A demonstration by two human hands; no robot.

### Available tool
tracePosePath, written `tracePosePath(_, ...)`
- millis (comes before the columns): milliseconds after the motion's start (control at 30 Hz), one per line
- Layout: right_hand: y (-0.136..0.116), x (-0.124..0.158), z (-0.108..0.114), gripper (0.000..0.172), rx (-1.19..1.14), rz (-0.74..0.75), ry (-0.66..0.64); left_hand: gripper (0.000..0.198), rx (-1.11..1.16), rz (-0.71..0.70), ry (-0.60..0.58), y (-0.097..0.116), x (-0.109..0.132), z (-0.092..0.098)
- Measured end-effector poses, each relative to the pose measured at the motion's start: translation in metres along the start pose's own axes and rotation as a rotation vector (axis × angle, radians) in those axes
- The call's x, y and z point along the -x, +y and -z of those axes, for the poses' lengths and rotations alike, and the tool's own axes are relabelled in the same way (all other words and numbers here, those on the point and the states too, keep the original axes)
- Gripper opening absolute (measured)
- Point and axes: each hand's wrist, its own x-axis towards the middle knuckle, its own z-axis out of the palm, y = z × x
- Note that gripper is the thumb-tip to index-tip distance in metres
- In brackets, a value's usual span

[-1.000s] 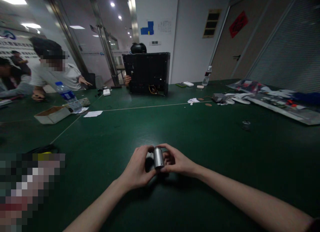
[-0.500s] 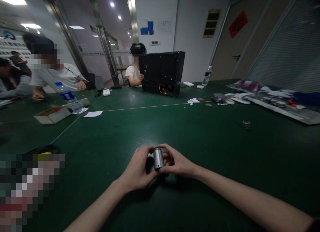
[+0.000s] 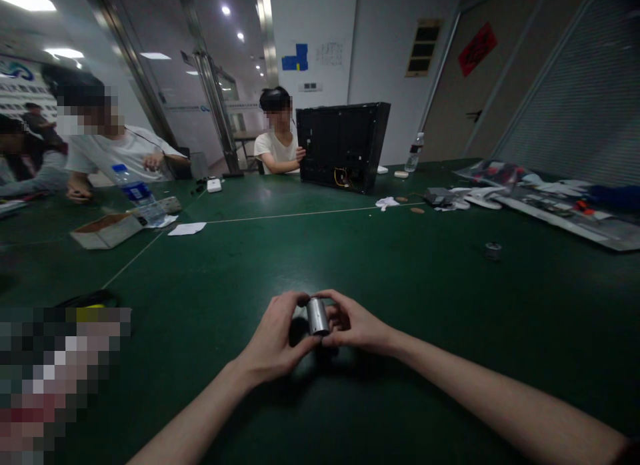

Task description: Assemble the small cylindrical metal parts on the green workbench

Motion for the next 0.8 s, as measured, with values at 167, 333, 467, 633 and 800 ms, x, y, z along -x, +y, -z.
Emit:
tracePosePath(167,-0.0004,-0.0005,-0.0015,0.074,-0.019,-0.006,-0.021,0.048,0.008,-0.023,0.001,-0.0010,0.0000,-0.0014)
tracePosePath(333,-0.0039,0.0003,-0.0035,0.077,-0.004,0.014,0.024,0.050,-0.005,-0.029,0.008,-0.0066,-0.0005,-0.0072)
tracePosePath(467,-0.0054,0.0013,-0.0057,0.078,0.077,0.033,0.049,0.053,-0.006,-0.048,0.007,-0.0063,-0.0002,-0.0082)
tracePosePath(633,-0.0026,0.0026,-0.0052,0.075,0.280,0.113,0.137,0.052,0.005,-0.078,-0.037,-0.0020,0.0004,-0.0027)
tracePosePath(800,-0.0009,0.0042,-0.0060,0.074,0.513,0.211,0.163,0.047,0.043,-0.063,-0.054,-0.0036,-0.0002,-0.0021)
